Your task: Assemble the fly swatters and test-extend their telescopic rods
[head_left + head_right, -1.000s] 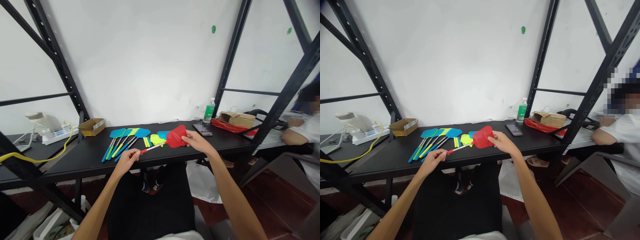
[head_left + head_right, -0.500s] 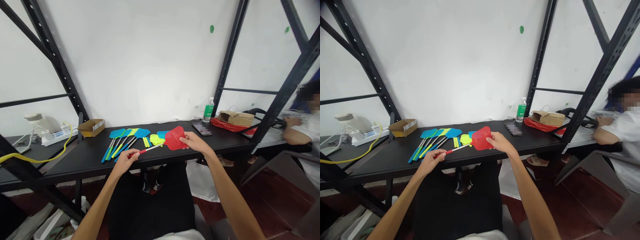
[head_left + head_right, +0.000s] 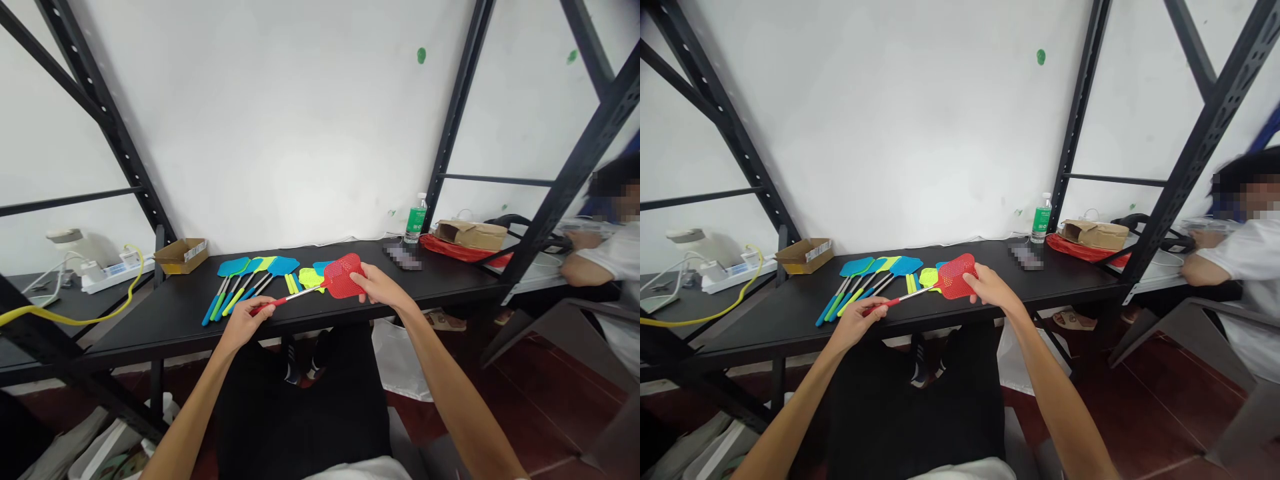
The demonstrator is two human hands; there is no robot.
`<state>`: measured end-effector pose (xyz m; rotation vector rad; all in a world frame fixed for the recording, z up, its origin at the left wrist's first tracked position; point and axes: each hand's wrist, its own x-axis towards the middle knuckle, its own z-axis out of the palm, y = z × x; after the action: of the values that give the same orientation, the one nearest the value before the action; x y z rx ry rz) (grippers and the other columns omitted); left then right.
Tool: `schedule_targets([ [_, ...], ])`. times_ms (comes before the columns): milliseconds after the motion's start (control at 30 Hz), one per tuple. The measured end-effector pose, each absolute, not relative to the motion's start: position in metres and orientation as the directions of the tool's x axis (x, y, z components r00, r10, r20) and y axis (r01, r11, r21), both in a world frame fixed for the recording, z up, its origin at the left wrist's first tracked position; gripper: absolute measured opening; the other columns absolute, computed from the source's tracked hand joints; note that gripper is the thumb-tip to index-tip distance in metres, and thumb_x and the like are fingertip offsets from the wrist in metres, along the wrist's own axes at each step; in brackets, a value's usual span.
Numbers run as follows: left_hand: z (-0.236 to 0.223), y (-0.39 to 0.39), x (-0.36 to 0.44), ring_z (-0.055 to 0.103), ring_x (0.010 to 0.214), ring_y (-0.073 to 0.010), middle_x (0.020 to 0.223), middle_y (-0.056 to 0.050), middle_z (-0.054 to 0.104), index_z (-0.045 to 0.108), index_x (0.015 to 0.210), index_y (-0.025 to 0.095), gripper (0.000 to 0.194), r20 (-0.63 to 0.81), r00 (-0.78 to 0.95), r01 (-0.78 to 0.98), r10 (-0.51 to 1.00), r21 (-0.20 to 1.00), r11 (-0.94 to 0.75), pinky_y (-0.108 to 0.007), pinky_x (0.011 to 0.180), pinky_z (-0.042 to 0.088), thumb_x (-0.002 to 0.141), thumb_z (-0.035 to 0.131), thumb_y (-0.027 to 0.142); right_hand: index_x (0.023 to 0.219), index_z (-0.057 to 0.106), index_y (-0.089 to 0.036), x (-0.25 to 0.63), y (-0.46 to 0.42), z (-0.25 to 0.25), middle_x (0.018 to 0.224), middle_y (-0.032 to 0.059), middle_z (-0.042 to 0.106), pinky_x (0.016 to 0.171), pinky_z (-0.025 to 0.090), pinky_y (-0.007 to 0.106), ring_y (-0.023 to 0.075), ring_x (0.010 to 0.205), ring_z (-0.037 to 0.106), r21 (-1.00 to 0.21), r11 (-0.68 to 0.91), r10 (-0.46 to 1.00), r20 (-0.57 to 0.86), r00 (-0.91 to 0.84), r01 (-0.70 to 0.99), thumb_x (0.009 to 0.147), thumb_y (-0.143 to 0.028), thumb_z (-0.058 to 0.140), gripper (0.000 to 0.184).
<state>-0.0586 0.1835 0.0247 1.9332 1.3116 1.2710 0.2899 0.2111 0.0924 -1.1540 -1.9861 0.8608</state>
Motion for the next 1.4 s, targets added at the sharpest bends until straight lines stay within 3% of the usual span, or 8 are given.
schedule_targets([
  [200,0.025,0.184,-0.059,0.06,0.066,-0.0174,0.08,-0.004,0.069,0.074,0.093,0.019,0.03,0.45,0.078,0.49,0.889,0.76,-0.427,-0.026,0.06,0.047,0.082,0.066,0.045,0.093,0.053,-0.019,0.287,0.211,0.09,0.049,-0.0025,0.058,0.04,0.04,0.019,0.0115,0.04,0.052,-0.76,0.346,0.927,0.188,-0.324,0.55,0.094,-0.033,0.044,0.016],
  [500,0.026,0.183,-0.06,0.063,0.084,-0.0211,0.094,-0.006,0.068,0.067,0.096,0.02,0.029,0.461,0.126,0.519,0.878,0.724,-0.455,-0.03,0.073,0.049,0.086,0.061,0.046,0.106,0.054,-0.019,0.277,0.207,0.089,0.049,-0.0038,0.058,0.044,0.043,0.02,0.0123,0.042,0.054,-0.755,0.377,0.918,0.226,-0.326,0.537,0.095,-0.031,0.044,0.019],
  [633,0.023,0.183,-0.059,0.061,0.077,-0.0192,0.081,-0.003,0.064,0.061,0.105,0.02,0.03,0.454,0.131,0.489,0.881,0.744,-0.456,-0.029,0.072,0.047,0.087,0.061,0.043,0.105,0.054,-0.02,0.277,0.211,0.085,0.049,-0.0036,0.058,0.041,0.043,0.02,0.0129,0.041,0.054,-0.784,0.318,0.936,0.172,-0.306,0.533,0.094,-0.034,0.047,0.02],
  [867,0.027,0.179,-0.055,0.06,0.083,-0.0188,0.092,-0.003,0.063,0.059,0.096,0.021,0.015,0.464,0.145,0.464,0.874,0.748,-0.474,-0.028,0.075,0.045,0.087,0.058,0.034,0.106,0.056,-0.019,0.279,0.217,0.083,0.05,-0.0041,0.056,0.036,0.037,0.017,0.0111,0.042,0.052,-0.89,0.267,0.935,0.146,-0.324,0.369,0.089,-0.037,0.055,0.024],
  [1067,0.029,0.177,-0.056,0.055,0.077,-0.0166,0.089,-0.001,0.059,0.057,0.09,0.022,0.007,0.472,0.132,0.445,0.872,0.757,-0.478,-0.026,0.07,0.041,0.084,0.053,0.021,0.101,0.058,-0.017,0.276,0.223,0.077,0.046,-0.006,0.051,0.036,0.034,0.017,0.0087,0.037,0.043,-0.964,0.229,0.918,0.167,-0.359,0.138,0.088,-0.038,0.056,0.025],
  [1233,0.024,0.181,-0.053,0.055,0.075,-0.0175,0.087,-0.001,0.063,0.057,0.087,0.022,0.009,0.493,0.016,0.465,0.87,0.767,-0.443,-0.027,0.068,0.041,0.088,0.052,0.028,0.129,0.047,-0.017,0.272,0.228,0.074,0.061,-0.0022,0.063,0.043,0.043,0.02,0.0082,0.039,0.043,-0.992,0.127,0.942,0.124,-0.312,-0.01,0.089,-0.042,0.057,0.048],
  [1333,0.019,0.184,-0.049,0.058,0.08,-0.0203,0.093,-0.004,0.065,0.062,0.089,0.021,0.016,0.579,-0.147,0.591,0.802,0.702,-0.398,-0.03,0.072,0.043,0.09,0.049,0.03,0.145,0.031,-0.016,0.271,0.228,0.073,0.072,0.0022,0.07,0.048,0.047,0.022,0.0097,0.044,0.048,-0.996,0.088,0.956,0.078,-0.283,0.021,0.089,-0.042,0.059,0.068],
  [1400,0.016,0.186,-0.046,0.06,0.086,-0.0224,0.099,-0.007,0.066,0.066,0.096,0.02,0.023,0.641,-0.202,0.688,0.741,0.631,-0.358,-0.032,0.077,0.044,0.092,0.045,0.028,0.148,0.028,-0.017,0.27,0.228,0.071,0.075,0.0035,0.071,0.05,0.048,0.022,0.0101,0.046,0.05,-0.996,0.08,0.953,0.061,-0.297,0.05,0.09,-0.042,0.06,0.071],
])
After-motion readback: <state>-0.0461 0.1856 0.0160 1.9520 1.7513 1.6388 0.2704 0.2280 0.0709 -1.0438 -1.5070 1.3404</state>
